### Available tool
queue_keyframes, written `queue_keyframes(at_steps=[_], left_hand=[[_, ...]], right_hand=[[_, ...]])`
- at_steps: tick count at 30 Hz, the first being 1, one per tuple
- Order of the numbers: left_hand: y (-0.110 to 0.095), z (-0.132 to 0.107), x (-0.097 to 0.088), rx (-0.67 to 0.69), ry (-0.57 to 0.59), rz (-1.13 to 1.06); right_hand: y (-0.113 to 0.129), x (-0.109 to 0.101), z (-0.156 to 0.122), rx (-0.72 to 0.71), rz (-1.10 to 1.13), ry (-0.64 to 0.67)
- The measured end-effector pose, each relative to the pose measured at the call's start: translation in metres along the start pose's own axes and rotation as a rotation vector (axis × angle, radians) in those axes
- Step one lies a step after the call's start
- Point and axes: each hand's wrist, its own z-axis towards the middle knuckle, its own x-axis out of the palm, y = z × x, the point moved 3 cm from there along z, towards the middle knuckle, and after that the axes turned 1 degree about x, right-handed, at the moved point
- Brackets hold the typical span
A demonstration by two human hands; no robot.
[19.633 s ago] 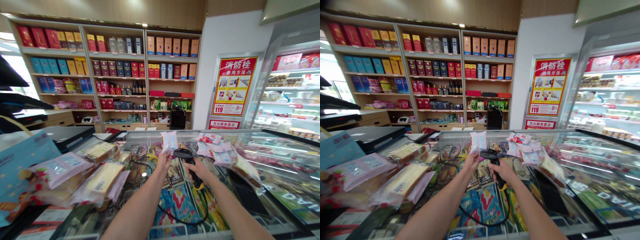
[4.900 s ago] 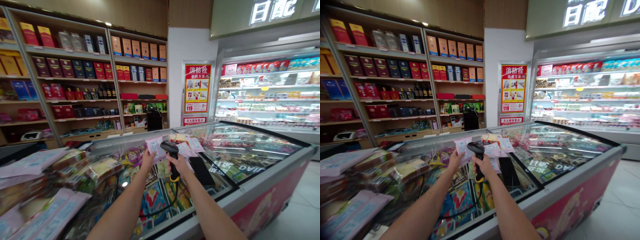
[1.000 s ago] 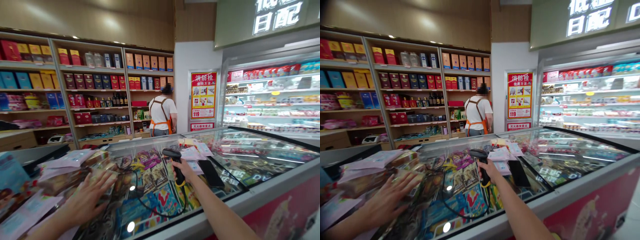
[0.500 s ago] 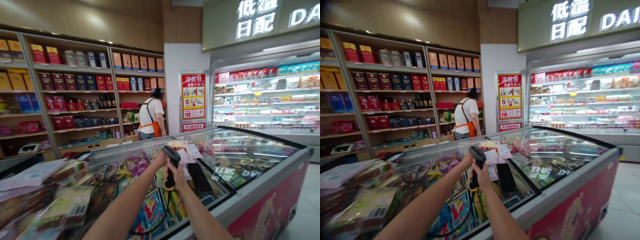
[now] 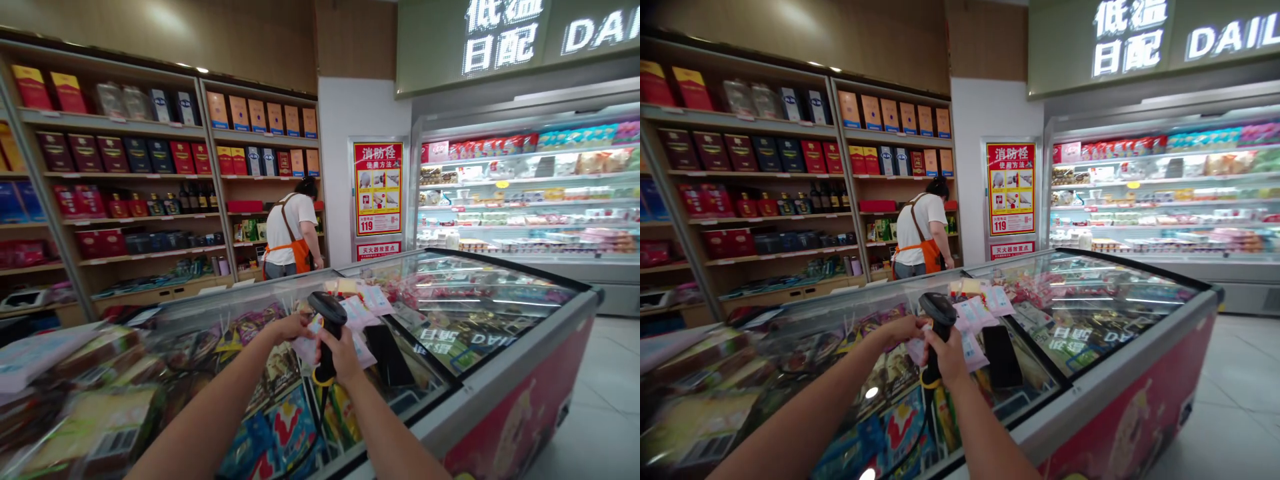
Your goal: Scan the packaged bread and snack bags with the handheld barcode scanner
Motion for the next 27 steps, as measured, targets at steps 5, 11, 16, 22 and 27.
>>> queue_keyframes(at_steps=[5, 11, 16, 22, 27], left_hand=[[0.041, -0.022, -0.021, -0.037, -0.245, -0.364], [0.056, -0.015, -0.038, 0.240, -0.525, -0.602], [0.053, -0.008, -0.044, 0.374, -0.566, -0.504], [0.054, -0.001, -0.044, 0.408, -0.522, -0.373], [0.057, 0.003, -0.040, 0.396, -0.513, -0.345]], right_hand=[[-0.001, -0.003, 0.000, 0.057, 0.006, -0.011], [-0.005, -0.010, 0.000, 0.221, -0.214, -0.036], [-0.002, -0.012, -0.004, 0.276, -0.330, 0.005], [-0.004, -0.009, -0.010, 0.343, -0.457, 0.098], [-0.005, -0.010, -0.010, 0.330, -0.469, 0.098]])
